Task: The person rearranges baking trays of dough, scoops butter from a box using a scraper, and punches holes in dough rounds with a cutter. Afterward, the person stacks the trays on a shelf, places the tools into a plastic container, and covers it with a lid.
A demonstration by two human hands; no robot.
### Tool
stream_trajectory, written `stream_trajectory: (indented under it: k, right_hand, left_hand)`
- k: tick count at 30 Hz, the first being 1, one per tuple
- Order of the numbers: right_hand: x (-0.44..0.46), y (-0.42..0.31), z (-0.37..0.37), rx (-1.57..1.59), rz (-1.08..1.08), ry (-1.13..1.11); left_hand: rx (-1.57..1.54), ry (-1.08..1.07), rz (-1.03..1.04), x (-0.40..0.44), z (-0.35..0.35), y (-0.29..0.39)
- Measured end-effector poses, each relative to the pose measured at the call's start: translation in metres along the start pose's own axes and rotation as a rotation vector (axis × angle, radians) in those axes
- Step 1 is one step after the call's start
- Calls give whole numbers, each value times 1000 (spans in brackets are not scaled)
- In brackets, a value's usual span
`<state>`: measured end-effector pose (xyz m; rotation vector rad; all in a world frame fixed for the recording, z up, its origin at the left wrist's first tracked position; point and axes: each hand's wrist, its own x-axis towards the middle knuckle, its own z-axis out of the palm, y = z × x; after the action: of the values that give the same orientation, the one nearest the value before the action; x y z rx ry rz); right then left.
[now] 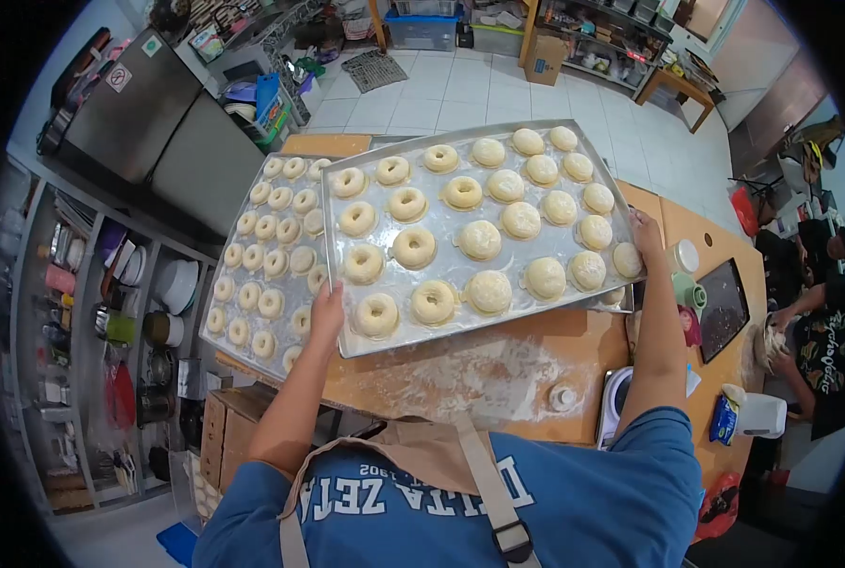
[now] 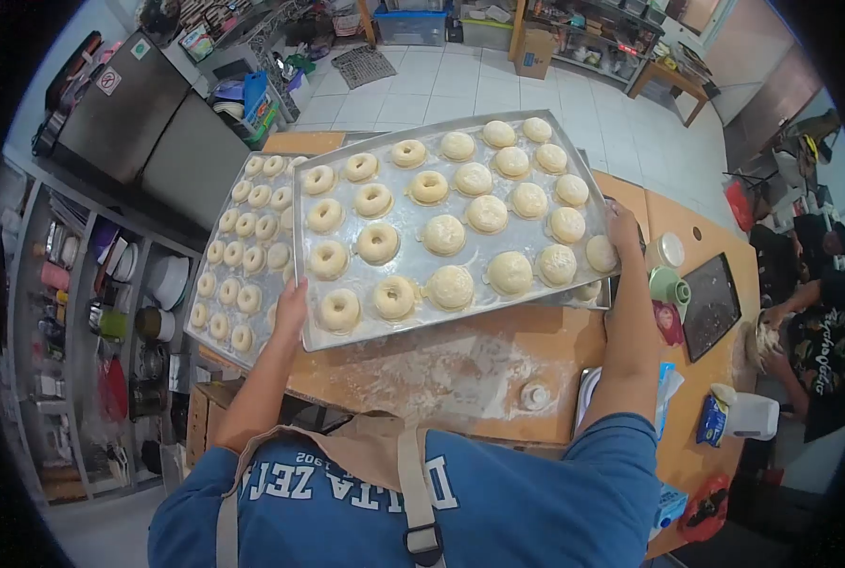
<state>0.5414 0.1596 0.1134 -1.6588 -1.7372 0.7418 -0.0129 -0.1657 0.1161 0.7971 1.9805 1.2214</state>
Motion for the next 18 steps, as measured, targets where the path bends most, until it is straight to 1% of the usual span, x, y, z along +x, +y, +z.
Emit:
stream_trajectory:
  k: [3,6,8,9,12,14,16,17,18]
  right_hand:
    - [14,18,7,-6,-22,-19]
    - [-4,17,17,-14,-60,0]
    - [-15,12,26,2,-97,51]
    - [-15,7,29,-5,-70,34]
    - [-18,-8,30,-61,-22,-7]
    - [-15,-30,32,-133,-92,-77]
    - [-19,-31,37,-114,-64,-142]
    - [-9,-4,40,-4,-103,-169]
    - [-23,-36,30,-11,-72,-182]
  left_hand:
    - [-10,-3,12,-4,11,8]
    - [53,22,-19,-12,4,15]
    - [210,90,81,-5,-5,-4]
    - [287,134,118,-7,-8,-17]
    - [397,186,142,-8,-12,-38]
    - [261,133,8,-36,-12,-17]
    - [232,31,-107,-46,-20,-25]
    - [195,117,-72,-44,-7,-50]
    - [159,202,-33,-41,6,-76]
